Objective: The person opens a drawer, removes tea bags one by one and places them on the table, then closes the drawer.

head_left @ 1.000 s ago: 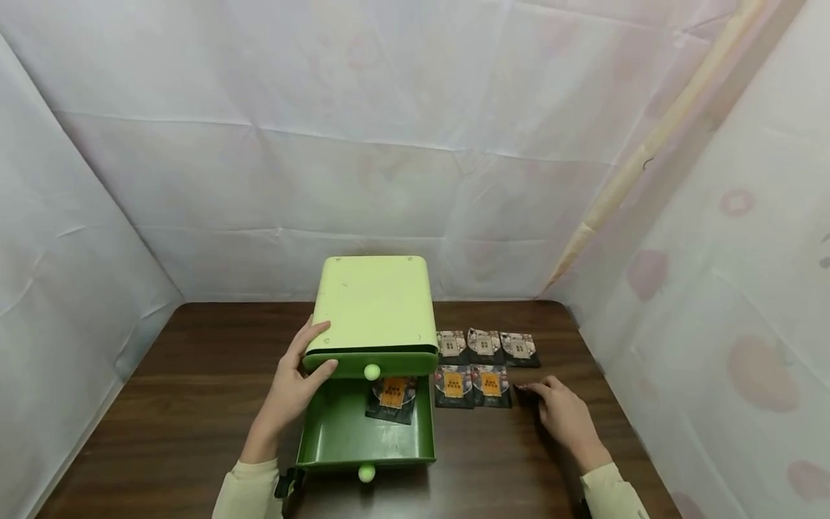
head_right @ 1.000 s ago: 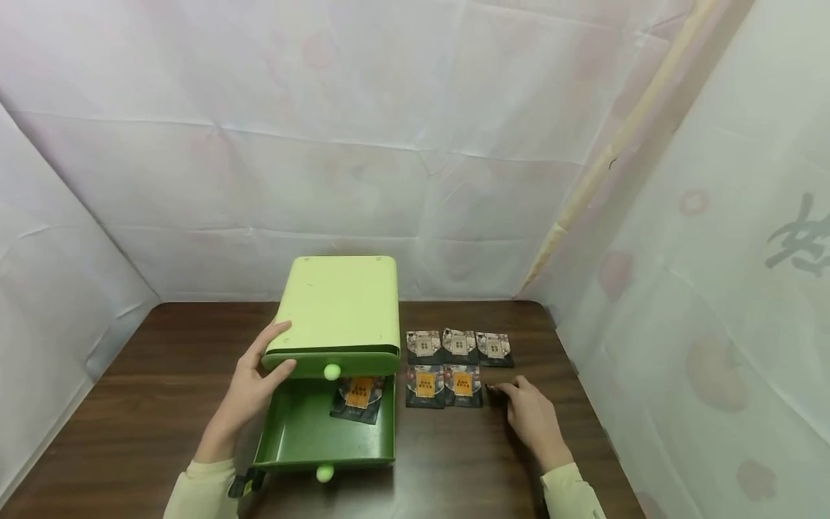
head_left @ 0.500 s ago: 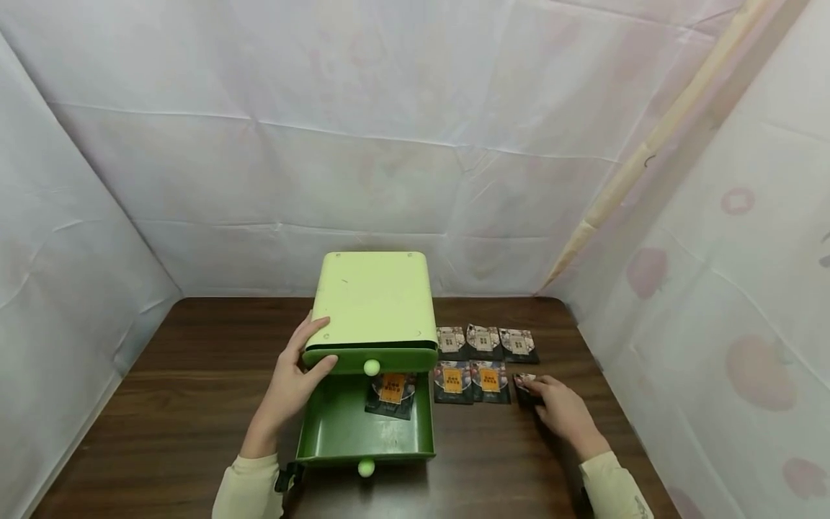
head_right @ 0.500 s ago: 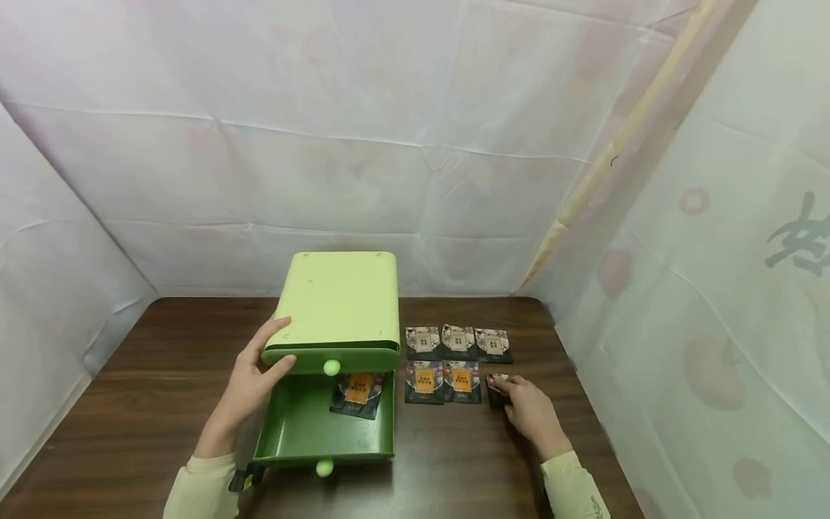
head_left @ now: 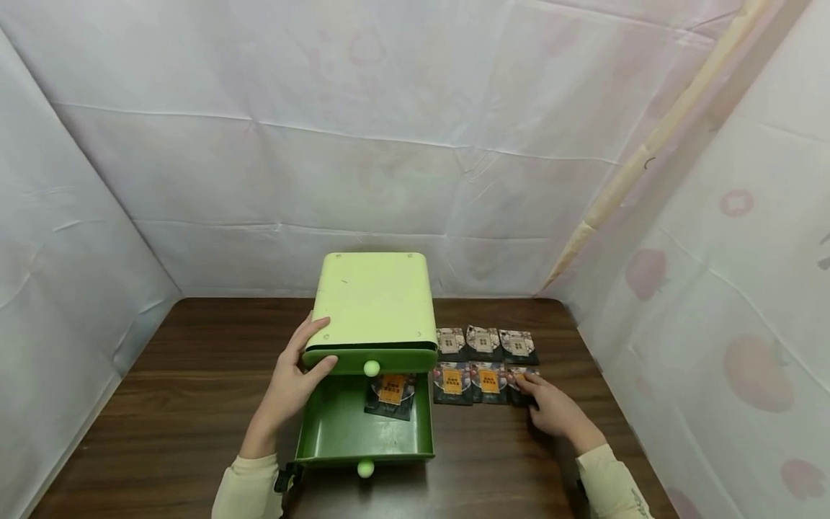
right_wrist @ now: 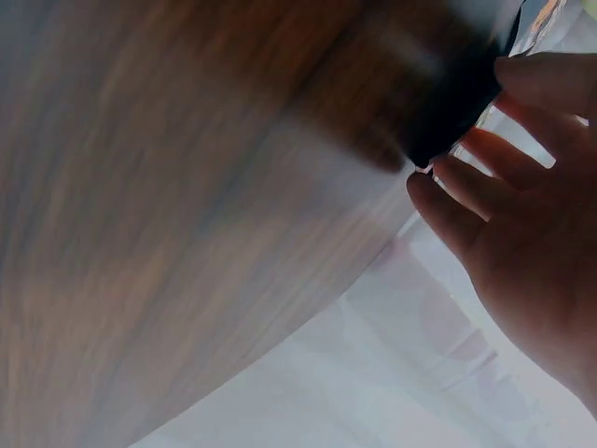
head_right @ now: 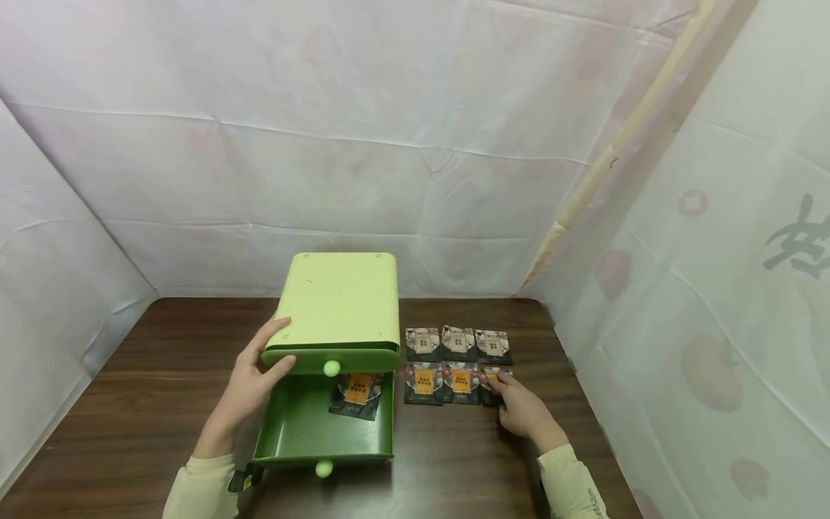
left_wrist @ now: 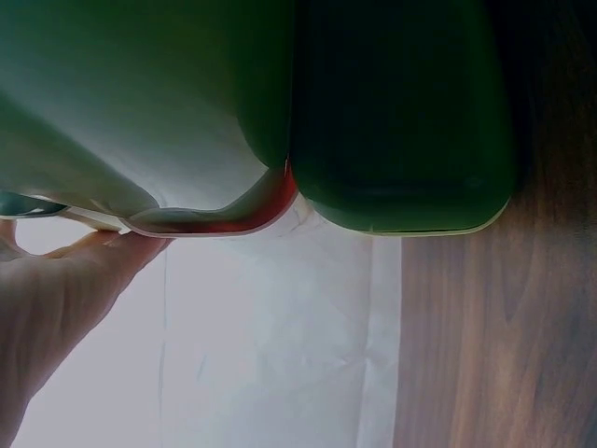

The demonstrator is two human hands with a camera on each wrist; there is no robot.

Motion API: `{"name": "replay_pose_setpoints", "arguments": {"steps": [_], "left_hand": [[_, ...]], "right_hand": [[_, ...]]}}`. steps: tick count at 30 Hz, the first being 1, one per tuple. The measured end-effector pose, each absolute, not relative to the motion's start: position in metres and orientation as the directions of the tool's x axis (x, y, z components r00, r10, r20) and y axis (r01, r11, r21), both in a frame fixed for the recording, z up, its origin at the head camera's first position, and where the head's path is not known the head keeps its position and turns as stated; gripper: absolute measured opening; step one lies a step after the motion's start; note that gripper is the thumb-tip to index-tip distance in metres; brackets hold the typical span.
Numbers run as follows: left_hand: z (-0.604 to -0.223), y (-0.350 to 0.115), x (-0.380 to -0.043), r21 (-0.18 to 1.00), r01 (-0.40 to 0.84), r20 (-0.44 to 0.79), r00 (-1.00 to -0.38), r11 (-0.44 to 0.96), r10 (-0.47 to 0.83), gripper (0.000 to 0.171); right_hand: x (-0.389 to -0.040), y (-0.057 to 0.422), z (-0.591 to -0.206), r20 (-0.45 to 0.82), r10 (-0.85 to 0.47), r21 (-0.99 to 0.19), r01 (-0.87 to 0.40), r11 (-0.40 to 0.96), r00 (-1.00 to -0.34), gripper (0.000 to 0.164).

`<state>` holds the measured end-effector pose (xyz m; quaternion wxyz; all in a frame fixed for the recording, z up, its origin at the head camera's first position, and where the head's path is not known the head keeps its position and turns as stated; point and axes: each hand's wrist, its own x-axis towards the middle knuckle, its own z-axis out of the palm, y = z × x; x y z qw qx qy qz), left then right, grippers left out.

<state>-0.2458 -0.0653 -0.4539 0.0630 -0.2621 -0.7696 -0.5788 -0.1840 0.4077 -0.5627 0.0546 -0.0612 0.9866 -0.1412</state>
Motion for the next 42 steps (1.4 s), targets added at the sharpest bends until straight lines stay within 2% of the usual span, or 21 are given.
{"name": "replay_pose_setpoints", "arguments": {"steps": [9,15,26,30,34,38,42], "left_hand": [[-0.454,-0.065,-0.246,0.865,0.475,0.407,-0.852,0.159,0.329,0.056],[-0.455,-0.066,-0.244,0.867,0.472,0.405,-0.854,0.159,0.326,0.056],[-0.452,-0.064,-0.246,0.863,0.482,0.418,-0.85,0.151,0.321,0.056],[-0.451,-0.063,-0.247,0.86,0.489,0.424,-0.844,0.145,0.327,0.056],[-0.448,-0.062,-0.249,0.859,0.493,0.431,-0.842,0.139,0.325,0.056],[-0.449,-0.062,-0.249,0.856,0.497,0.434,-0.841,0.142,0.324,0.055],[-0.453,-0.063,-0.246,0.86,0.492,0.43,-0.843,0.139,0.322,0.055]], "right_hand": [[-0.186,0.407,-0.565,-0.041,-0.139,-0.249,-0.125,0.961,-0.989,0.055],[-0.182,0.396,-0.556,0.019,-0.155,-0.181,-0.155,0.971,-0.988,0.05],[-0.17,0.339,-0.484,0.183,-0.26,-0.098,-0.281,0.955,-0.948,0.037],[-0.158,0.31,-0.452,0.248,-0.346,-0.074,-0.374,0.924,-0.905,0.036],[-0.151,0.281,-0.429,0.343,-0.447,-0.057,-0.493,0.868,-0.826,0.03],[-0.146,0.254,-0.419,0.398,-0.52,-0.06,-0.588,0.807,-0.755,0.027],[-0.14,0.228,-0.418,0.39,-0.569,-0.093,-0.645,0.758,-0.725,0.027]]}}
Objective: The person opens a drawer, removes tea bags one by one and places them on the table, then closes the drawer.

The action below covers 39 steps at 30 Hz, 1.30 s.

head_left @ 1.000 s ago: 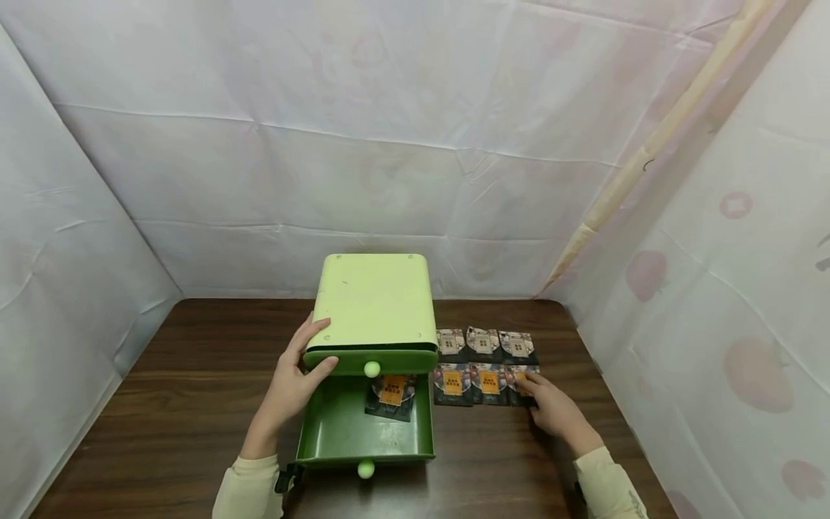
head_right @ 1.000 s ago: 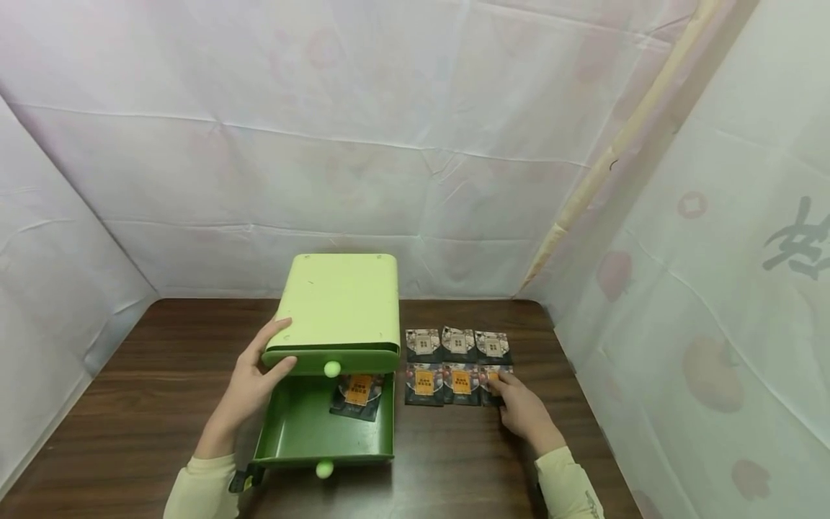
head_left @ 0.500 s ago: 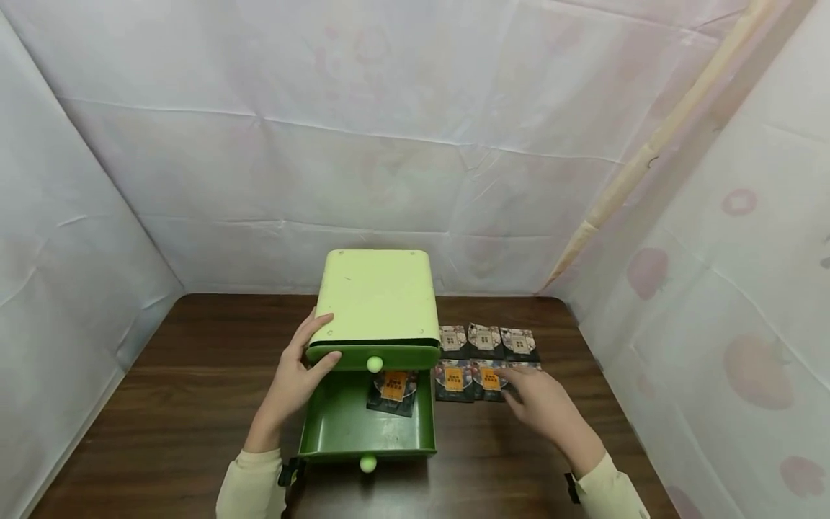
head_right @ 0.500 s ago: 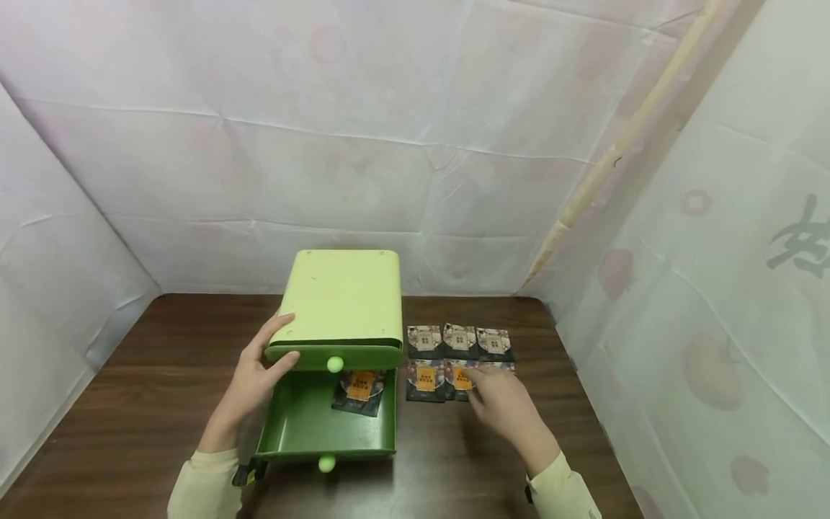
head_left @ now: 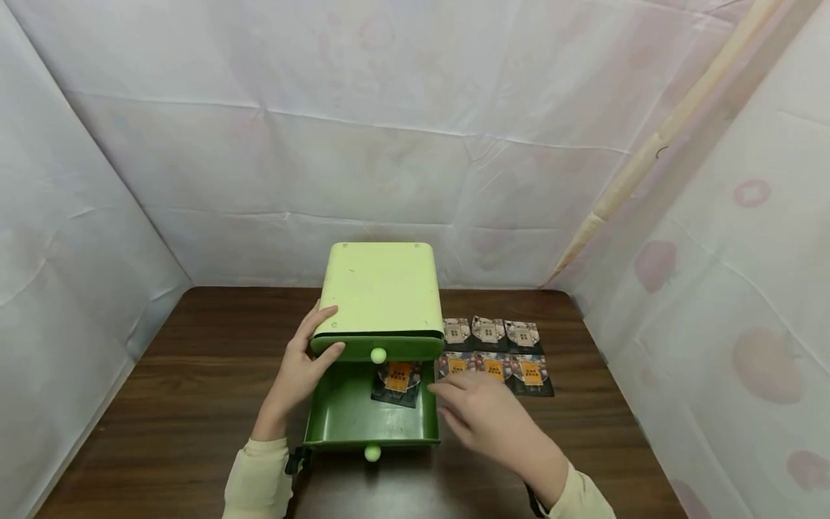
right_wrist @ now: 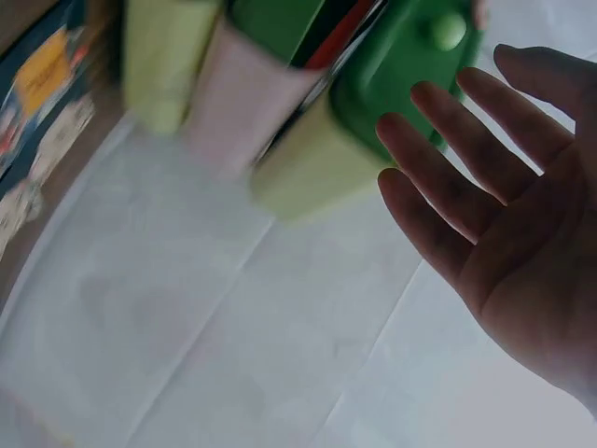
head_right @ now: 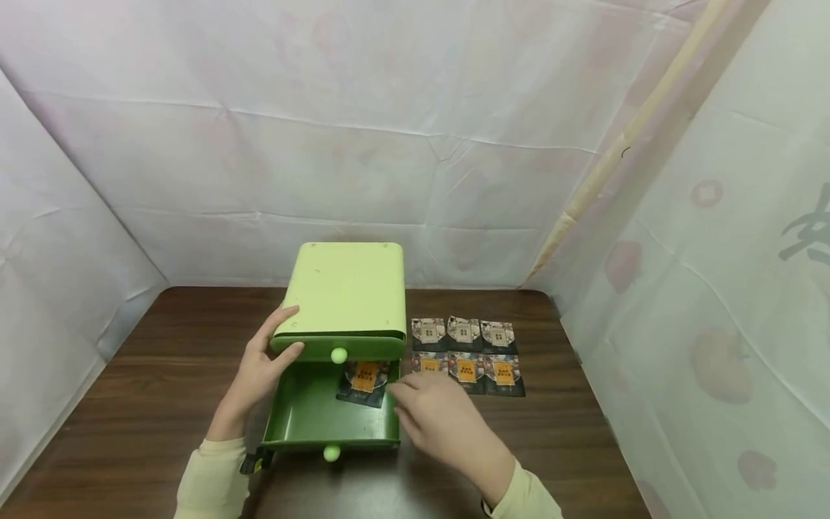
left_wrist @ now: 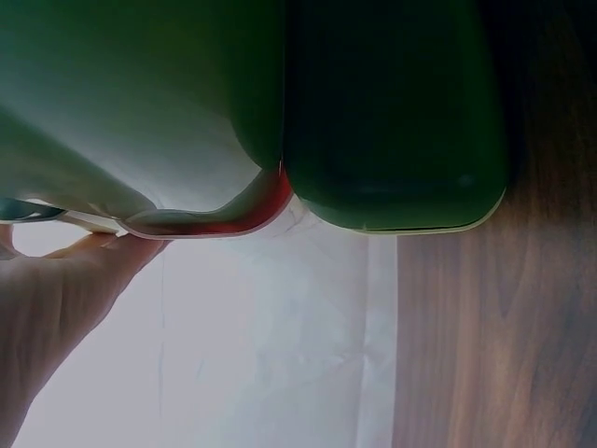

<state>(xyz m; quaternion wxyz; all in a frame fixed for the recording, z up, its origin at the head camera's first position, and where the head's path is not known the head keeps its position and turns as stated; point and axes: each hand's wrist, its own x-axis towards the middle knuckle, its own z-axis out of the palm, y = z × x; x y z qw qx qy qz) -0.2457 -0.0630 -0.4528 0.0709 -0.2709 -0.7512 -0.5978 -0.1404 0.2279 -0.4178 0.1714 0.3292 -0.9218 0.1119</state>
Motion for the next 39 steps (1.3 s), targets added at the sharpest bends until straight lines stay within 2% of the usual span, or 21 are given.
{"name": "replay_pose_setpoints", "arguments": {"steps": [6,13,20,29,33,39], "left_hand": [[-0.454,-0.062,-0.244,0.848,0.505,0.44,-0.839,0.158,0.321,0.054],[-0.455,-0.061,-0.242,0.837,0.515,0.445,-0.837,0.184,0.318,0.053],[-0.455,-0.062,-0.242,0.856,0.492,0.425,-0.845,0.161,0.326,0.052],[-0.453,-0.061,-0.244,0.842,0.517,0.448,-0.83,0.156,0.331,0.054],[-0.453,-0.061,-0.245,0.843,0.517,0.451,-0.831,0.148,0.326,0.054],[-0.454,-0.062,-0.245,0.839,0.523,0.46,-0.828,0.147,0.321,0.054]], "right_hand": [[-0.141,0.195,-0.424,0.294,-0.636,-0.139,-0.69,0.71,-0.714,0.026],[-0.169,0.175,-0.446,0.102,-0.646,-0.249,-0.648,0.72,-0.757,0.03],[-0.193,0.168,-0.469,0.07,-0.583,-0.177,-0.585,0.792,-0.81,0.044],[-0.204,0.165,-0.484,0.063,-0.561,-0.105,-0.565,0.818,-0.825,0.062],[-0.206,0.163,-0.484,0.036,-0.571,-0.076,-0.572,0.817,-0.82,0.058],[-0.206,0.157,-0.491,0.075,-0.556,-0.001,-0.557,0.83,-0.828,0.054]]}}
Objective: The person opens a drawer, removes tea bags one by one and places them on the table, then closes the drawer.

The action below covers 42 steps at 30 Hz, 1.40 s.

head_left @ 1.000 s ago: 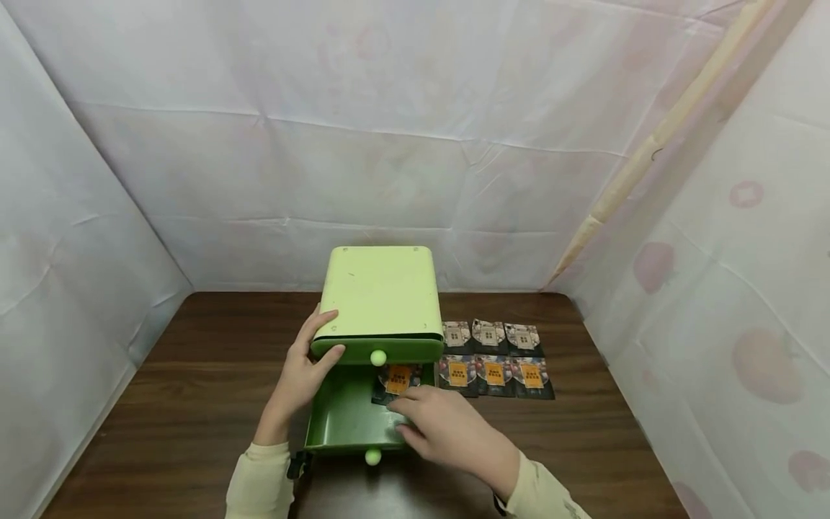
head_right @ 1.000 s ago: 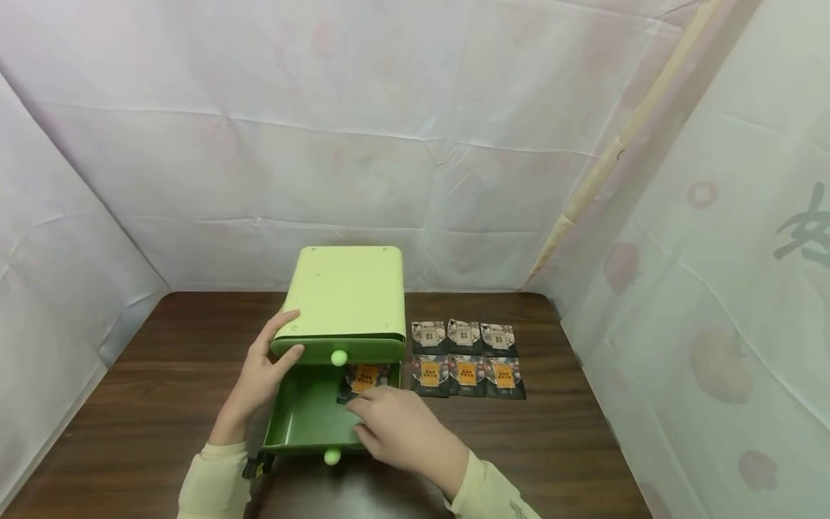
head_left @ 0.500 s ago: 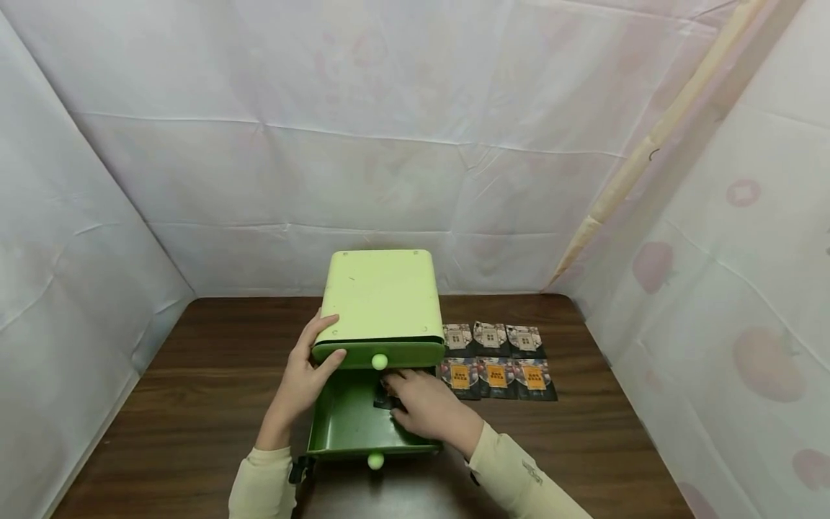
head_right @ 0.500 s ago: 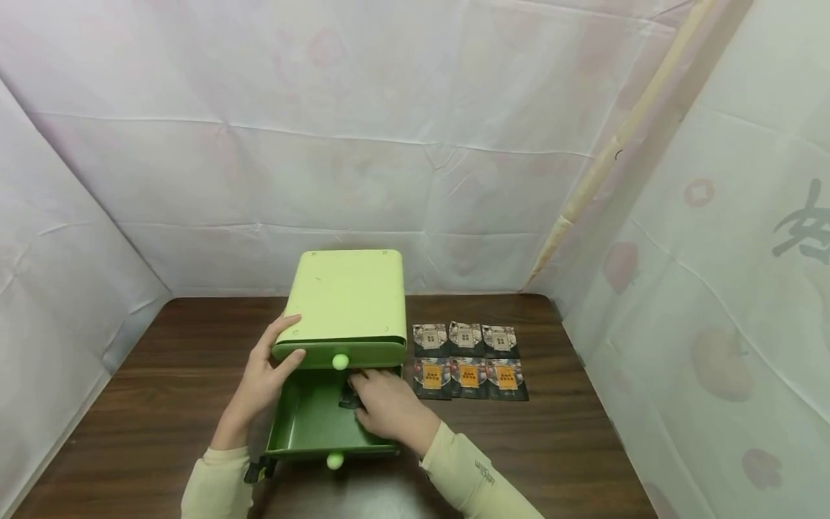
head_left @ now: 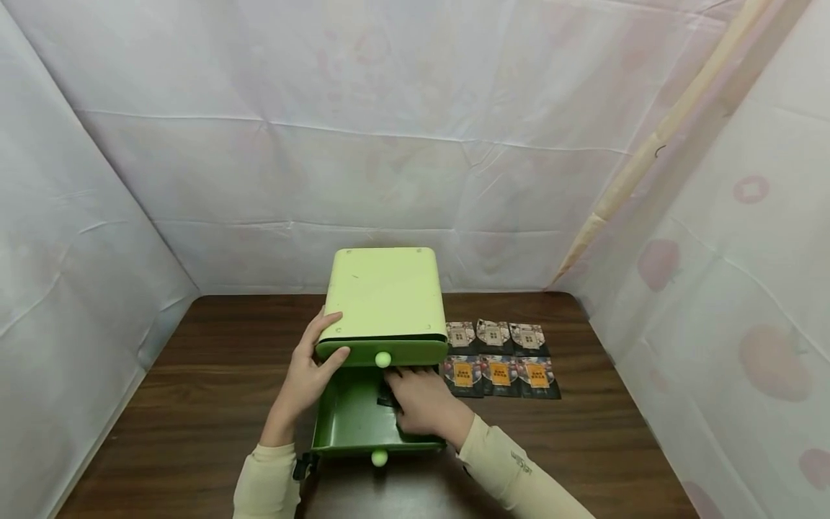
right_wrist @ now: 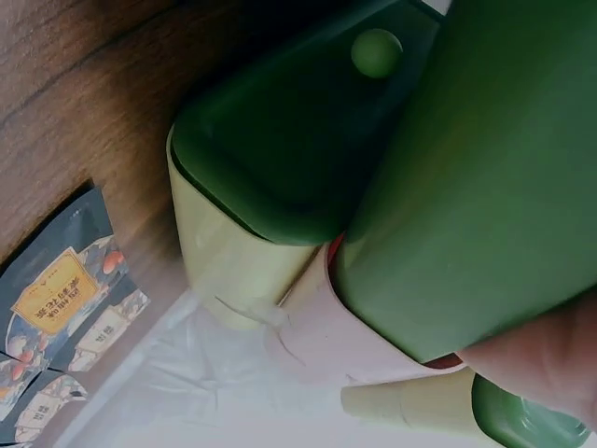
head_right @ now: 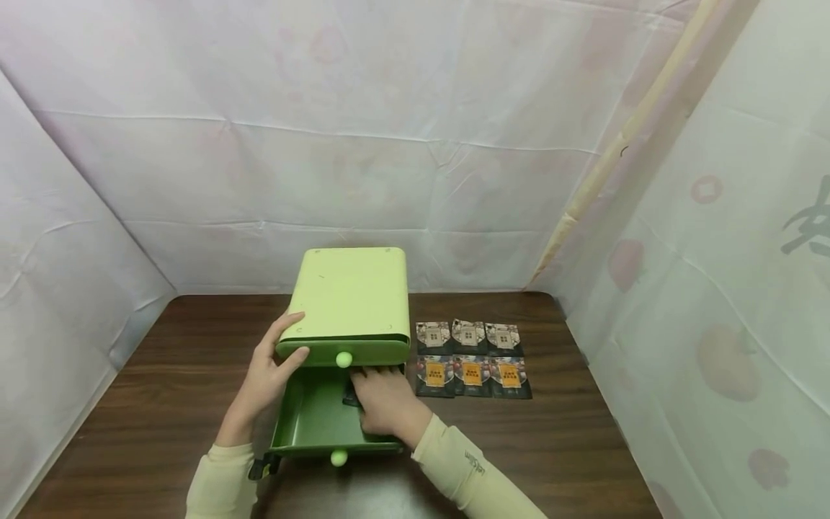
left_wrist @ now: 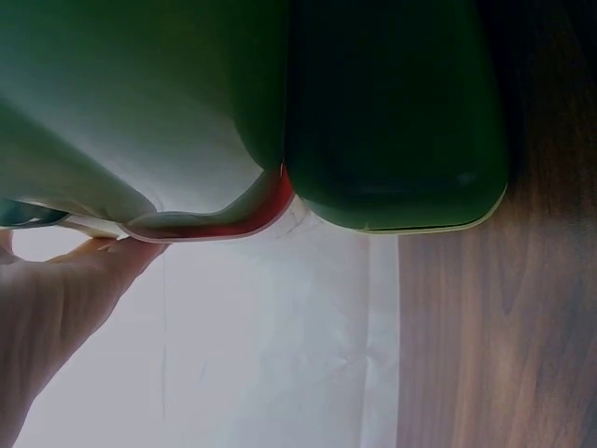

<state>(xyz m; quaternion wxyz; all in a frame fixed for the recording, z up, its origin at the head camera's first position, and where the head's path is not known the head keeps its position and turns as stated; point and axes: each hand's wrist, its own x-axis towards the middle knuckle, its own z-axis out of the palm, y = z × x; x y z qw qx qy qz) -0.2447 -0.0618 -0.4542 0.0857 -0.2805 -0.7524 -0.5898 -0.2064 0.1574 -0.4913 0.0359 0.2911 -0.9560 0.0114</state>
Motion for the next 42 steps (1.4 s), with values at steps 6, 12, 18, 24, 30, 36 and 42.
{"name": "replay_pose_setpoints", "arguments": {"steps": [6,12,18,24,30,36,42], "left_hand": [[-0.454,-0.061,-0.243,0.838,0.525,0.462,-0.828,0.151,0.317,0.054],[-0.454,-0.06,-0.243,0.83,0.533,0.47,-0.827,0.163,0.309,0.053],[-0.452,-0.06,-0.242,0.824,0.542,0.478,-0.821,0.163,0.311,0.053],[-0.453,-0.06,-0.244,0.816,0.553,0.49,-0.817,0.17,0.302,0.054],[-0.454,-0.06,-0.244,0.82,0.546,0.484,-0.821,0.169,0.303,0.054],[-0.456,-0.06,-0.244,0.82,0.548,0.488,-0.82,0.164,0.301,0.055],[-0.457,-0.059,-0.245,0.82,0.547,0.486,-0.822,0.17,0.297,0.055]], "right_hand": [[-0.206,0.153,-0.5,0.118,-0.549,0.116,-0.538,0.835,-0.827,0.048],[-0.204,0.151,-0.501,0.196,-0.546,0.206,-0.51,0.835,-0.815,0.023],[-0.2,0.152,-0.499,0.165,-0.542,0.172,-0.517,0.838,-0.824,0.02],[-0.197,0.153,-0.492,0.165,-0.562,0.167,-0.538,0.826,-0.811,0.018],[-0.194,0.156,-0.487,0.113,-0.571,0.126,-0.558,0.82,-0.813,0.024],[-0.191,0.16,-0.48,0.117,-0.594,0.109,-0.585,0.804,-0.796,0.03],[-0.188,0.165,-0.473,0.16,-0.594,0.114,-0.583,0.805,-0.788,0.037]]}}
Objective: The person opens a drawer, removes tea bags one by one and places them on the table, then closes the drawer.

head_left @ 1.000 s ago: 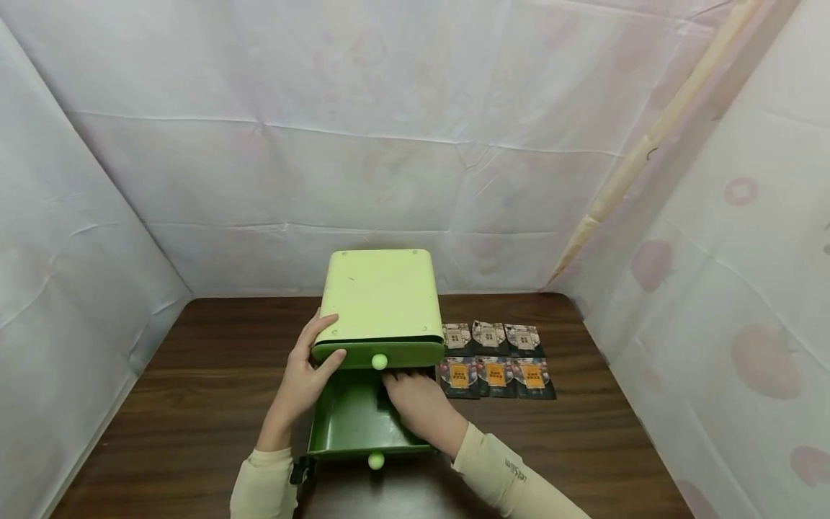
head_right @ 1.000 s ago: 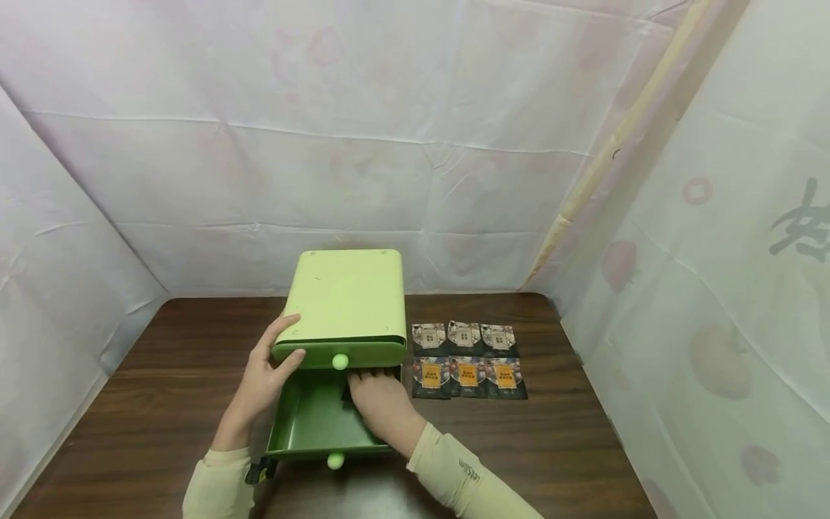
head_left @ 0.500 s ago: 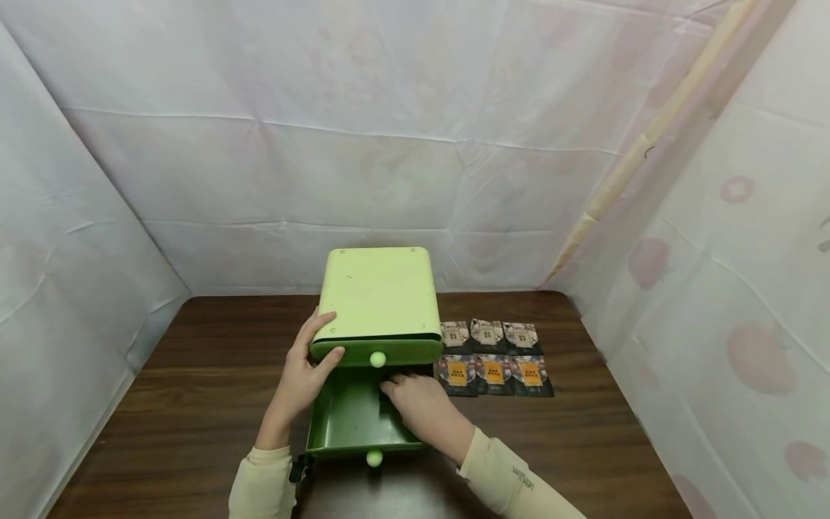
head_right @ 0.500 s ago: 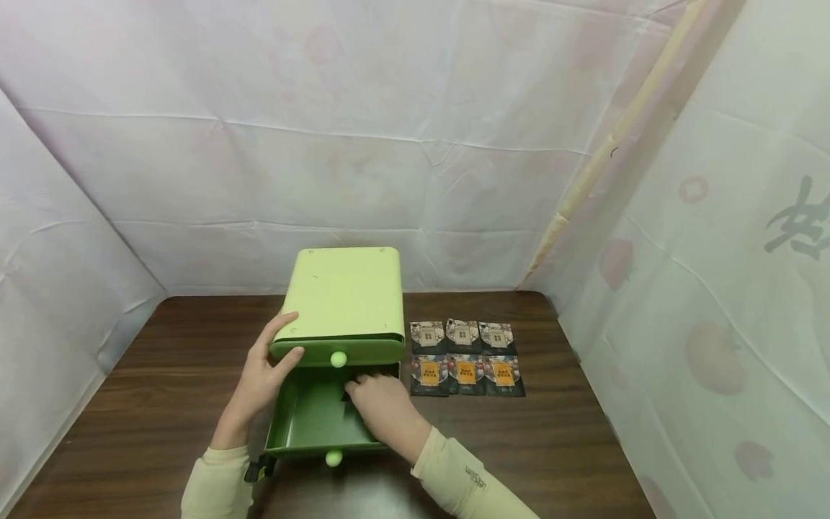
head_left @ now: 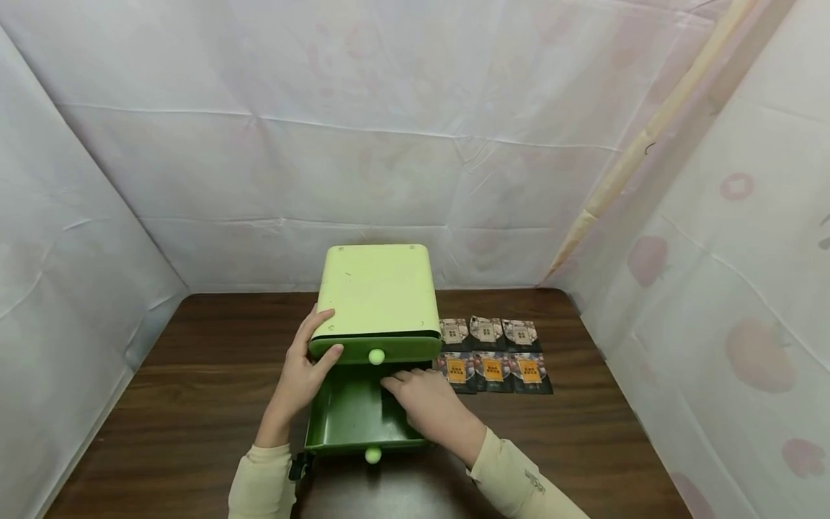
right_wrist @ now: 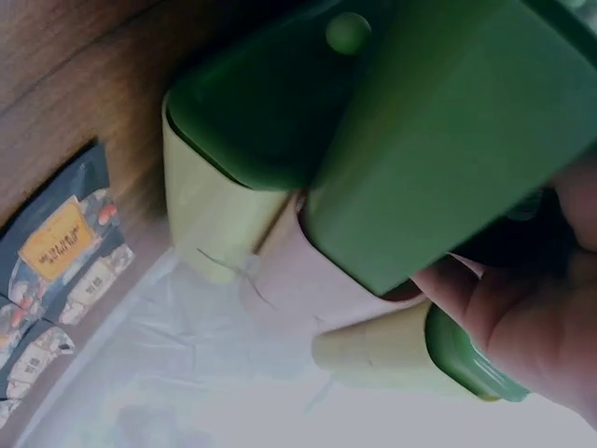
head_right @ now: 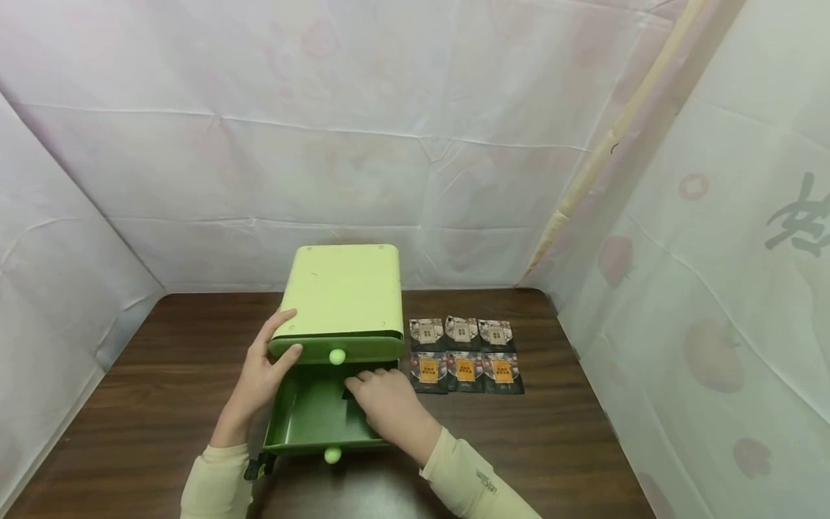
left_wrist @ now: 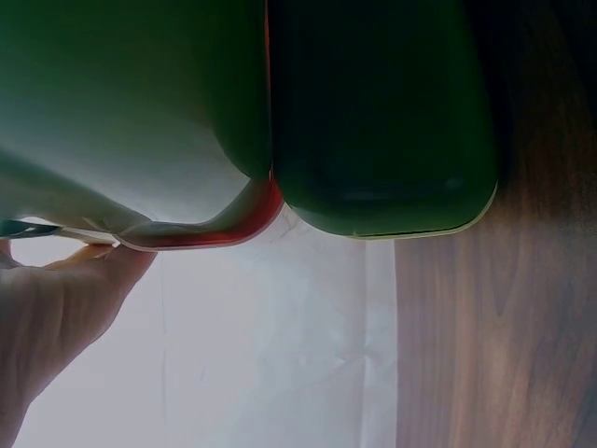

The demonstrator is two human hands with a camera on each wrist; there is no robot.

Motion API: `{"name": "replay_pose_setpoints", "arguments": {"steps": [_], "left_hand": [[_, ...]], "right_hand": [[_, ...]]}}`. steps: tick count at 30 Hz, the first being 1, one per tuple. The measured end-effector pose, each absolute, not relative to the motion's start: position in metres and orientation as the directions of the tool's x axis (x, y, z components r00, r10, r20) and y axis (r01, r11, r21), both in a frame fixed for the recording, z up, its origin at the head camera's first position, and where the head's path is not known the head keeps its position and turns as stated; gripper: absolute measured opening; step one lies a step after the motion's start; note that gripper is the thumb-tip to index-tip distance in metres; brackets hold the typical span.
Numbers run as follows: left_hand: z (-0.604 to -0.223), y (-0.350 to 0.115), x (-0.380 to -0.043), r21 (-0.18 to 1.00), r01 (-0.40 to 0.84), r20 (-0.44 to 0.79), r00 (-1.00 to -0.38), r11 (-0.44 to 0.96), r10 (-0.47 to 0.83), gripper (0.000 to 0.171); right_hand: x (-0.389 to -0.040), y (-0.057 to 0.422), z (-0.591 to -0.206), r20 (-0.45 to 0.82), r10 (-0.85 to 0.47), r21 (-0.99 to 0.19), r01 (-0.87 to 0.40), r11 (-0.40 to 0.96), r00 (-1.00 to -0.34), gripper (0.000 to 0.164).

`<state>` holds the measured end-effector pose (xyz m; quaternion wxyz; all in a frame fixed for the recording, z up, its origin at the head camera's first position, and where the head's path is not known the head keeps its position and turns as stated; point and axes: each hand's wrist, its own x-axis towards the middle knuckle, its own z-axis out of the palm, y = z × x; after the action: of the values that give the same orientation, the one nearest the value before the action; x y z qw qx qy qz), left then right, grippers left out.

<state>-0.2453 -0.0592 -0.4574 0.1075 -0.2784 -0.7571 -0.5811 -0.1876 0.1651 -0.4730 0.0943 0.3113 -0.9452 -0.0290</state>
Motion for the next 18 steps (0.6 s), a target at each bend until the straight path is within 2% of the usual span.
{"name": "replay_pose_setpoints", "arguments": {"steps": [8,18], "left_hand": [[-0.457,-0.059,-0.245,0.821,0.544,0.481,-0.824,0.175,0.3,0.056],[-0.457,-0.057,-0.243,0.81,0.557,0.495,-0.817,0.184,0.297,0.056]], "right_hand": [[-0.18,0.17,-0.462,0.203,-0.599,0.111,-0.589,0.8,-0.775,0.042],[-0.17,0.183,-0.448,0.27,-0.529,0.025,-0.544,0.839,-0.804,0.048]]}}
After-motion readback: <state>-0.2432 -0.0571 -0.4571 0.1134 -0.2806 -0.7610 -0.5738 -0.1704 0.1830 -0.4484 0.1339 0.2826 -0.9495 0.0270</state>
